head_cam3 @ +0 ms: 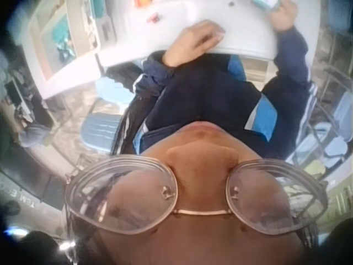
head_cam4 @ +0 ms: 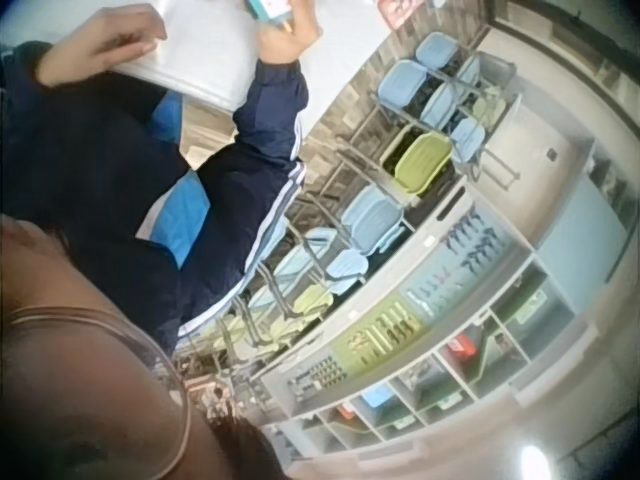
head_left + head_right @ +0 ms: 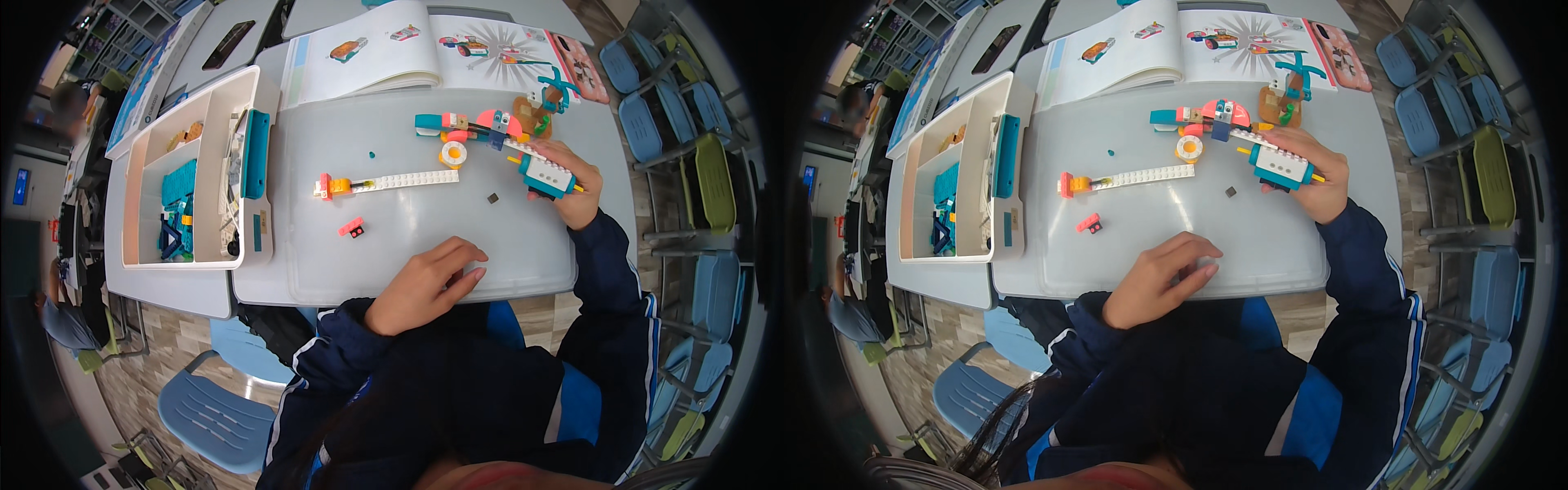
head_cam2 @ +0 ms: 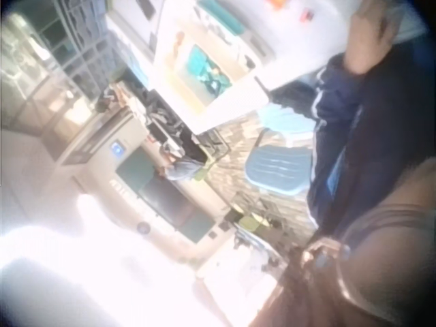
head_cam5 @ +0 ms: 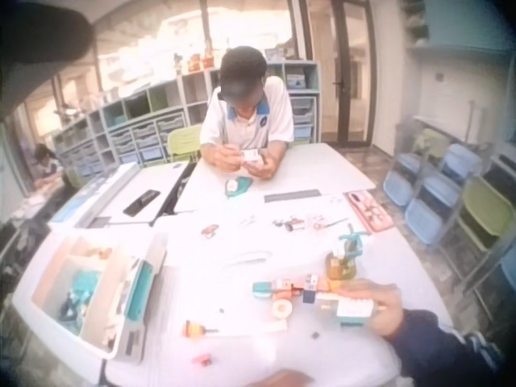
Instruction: The person assembles small colorful building blocks on a table, following a printed instruction booklet. They pick up individual pieces, connect them into small structures, and occasionally refer to the booklet for guidance. The process involves repeated selection, alignment, and joining of block pieces.
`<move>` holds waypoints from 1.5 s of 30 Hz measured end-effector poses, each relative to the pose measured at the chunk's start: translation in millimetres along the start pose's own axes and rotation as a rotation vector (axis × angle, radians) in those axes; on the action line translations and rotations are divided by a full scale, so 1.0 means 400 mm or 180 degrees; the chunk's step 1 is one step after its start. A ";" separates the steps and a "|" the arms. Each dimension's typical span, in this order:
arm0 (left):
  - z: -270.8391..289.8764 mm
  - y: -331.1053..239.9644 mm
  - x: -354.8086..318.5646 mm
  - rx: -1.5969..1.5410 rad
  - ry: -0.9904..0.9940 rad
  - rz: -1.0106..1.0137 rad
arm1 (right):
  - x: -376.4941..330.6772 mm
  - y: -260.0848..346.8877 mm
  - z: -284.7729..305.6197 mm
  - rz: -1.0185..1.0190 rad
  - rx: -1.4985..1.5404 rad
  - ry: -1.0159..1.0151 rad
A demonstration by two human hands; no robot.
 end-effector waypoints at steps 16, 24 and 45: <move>-0.003 0.001 -0.004 0.0071 -0.0077 -0.0040 | -0.005 0.024 0.006 0.0219 -0.0540 0.0000; -0.001 -0.002 -0.004 0.0075 -0.0077 -0.0008 | -0.001 0.032 0.007 0.0191 -0.0627 -0.0016; 0.030 0.023 -0.024 -0.0975 -0.0649 -0.0378 | -0.032 0.153 -0.067 0.1999 -0.0481 0.1473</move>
Point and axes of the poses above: each hand's wrist, its own x-axis towards the middle knuckle, its own z-axis out of the back of the hand, y = z × x, the point moved 5 cm from there along x, towards the middle knuckle, and after that the axes turned 8 degrees about -x, right-handed, at the moved point
